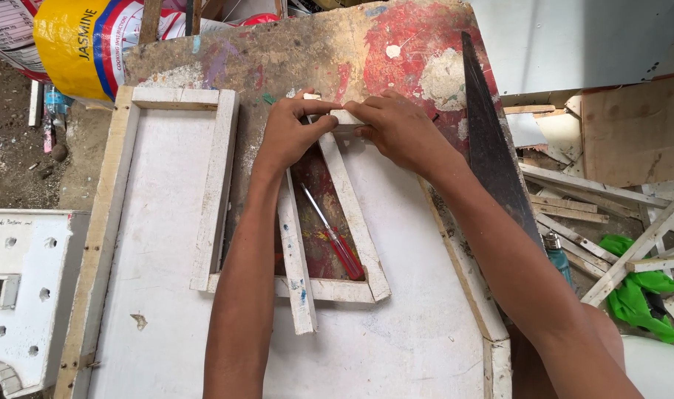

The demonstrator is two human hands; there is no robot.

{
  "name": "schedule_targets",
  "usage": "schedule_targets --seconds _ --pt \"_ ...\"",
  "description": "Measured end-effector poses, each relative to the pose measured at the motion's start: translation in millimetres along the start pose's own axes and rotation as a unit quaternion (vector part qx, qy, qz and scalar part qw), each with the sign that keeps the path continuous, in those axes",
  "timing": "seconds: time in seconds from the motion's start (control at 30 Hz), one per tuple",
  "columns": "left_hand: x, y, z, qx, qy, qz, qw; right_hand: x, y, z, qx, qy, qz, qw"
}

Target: Assembling a wooden frame by sawing pieces to size and fastening them with a screwdriver.

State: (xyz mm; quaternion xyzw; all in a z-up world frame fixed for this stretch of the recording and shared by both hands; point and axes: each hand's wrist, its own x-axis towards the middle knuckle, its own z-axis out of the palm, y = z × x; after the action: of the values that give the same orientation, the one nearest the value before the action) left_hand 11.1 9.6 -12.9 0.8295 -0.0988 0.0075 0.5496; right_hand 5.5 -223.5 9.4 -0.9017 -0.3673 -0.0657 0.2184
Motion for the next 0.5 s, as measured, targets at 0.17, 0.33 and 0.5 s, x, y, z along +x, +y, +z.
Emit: schedule_targets --seconds 0.17,0.33,0.5 --pt "-2.5 12.6 -7.6 -0.014 -0.026 0.006 1.000 4.6 -10.7 -15.7 0.006 -0.024 0.011 1.000" --pt "-0.7 2.3 -12.5 -0.015 -0.076 -0.010 0.997 8.2 -8.3 -17.8 0.017 -0.048 0.022 0.998" --pt "-4.7 23.3 -17.2 0.011 -0.094 -0.045 0.995 9.6 -3.8 -16.8 0.020 -0.064 0.016 0.998"
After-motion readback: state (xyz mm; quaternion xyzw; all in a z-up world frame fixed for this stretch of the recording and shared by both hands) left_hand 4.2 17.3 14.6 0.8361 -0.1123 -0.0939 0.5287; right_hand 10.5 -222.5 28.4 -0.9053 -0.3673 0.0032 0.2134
